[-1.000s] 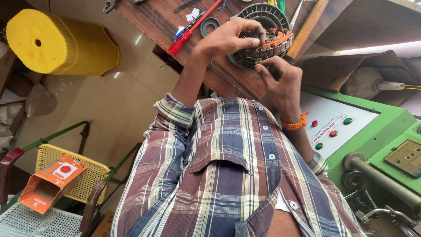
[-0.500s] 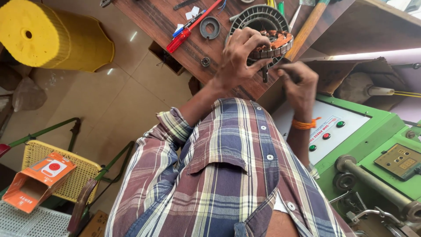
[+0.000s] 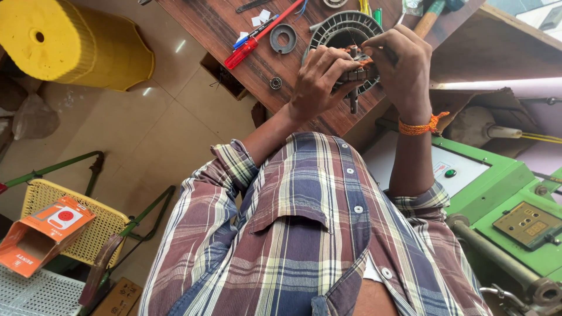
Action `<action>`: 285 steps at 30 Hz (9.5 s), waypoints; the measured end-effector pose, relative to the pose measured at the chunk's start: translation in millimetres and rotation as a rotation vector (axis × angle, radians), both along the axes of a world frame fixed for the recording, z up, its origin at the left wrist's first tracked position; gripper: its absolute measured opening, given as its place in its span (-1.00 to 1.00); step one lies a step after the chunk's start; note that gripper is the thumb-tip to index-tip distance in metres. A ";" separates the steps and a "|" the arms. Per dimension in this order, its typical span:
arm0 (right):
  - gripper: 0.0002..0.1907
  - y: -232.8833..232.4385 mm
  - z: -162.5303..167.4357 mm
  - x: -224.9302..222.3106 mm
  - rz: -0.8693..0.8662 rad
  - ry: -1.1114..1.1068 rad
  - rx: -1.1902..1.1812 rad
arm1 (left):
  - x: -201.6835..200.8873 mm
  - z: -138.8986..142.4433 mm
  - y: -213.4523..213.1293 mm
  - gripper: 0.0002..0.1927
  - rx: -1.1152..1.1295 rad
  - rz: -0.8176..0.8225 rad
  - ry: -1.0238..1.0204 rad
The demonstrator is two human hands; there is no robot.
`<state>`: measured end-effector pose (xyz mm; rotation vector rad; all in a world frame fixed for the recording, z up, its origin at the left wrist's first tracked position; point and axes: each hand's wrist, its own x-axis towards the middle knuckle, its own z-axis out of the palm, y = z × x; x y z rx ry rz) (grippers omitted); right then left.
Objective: The person sits at a workbench repairing a mixer grinder motor. They hold the armature with orange copper windings, fit it into the motor housing, and use a screwdriver-like tool to tighten and adjust components while positioning small parts by hand.
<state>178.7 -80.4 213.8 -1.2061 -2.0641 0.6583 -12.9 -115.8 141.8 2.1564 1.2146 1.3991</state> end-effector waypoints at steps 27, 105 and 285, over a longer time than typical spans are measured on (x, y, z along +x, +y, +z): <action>-0.88 -80.3 -20.3 -30.0 -0.276 0.186 -0.429 | -44.6 -9.2 68.5 -0.89 -0.832 -0.780 -0.259; -0.93 -71.0 -41.0 31.7 -0.297 0.222 -0.237 | -45.7 -26.4 50.5 -0.45 -0.052 -0.286 0.029; -0.89 -62.3 -36.9 -3.3 -0.368 0.252 -0.267 | -38.4 23.7 40.7 -0.65 -0.282 -0.427 -0.215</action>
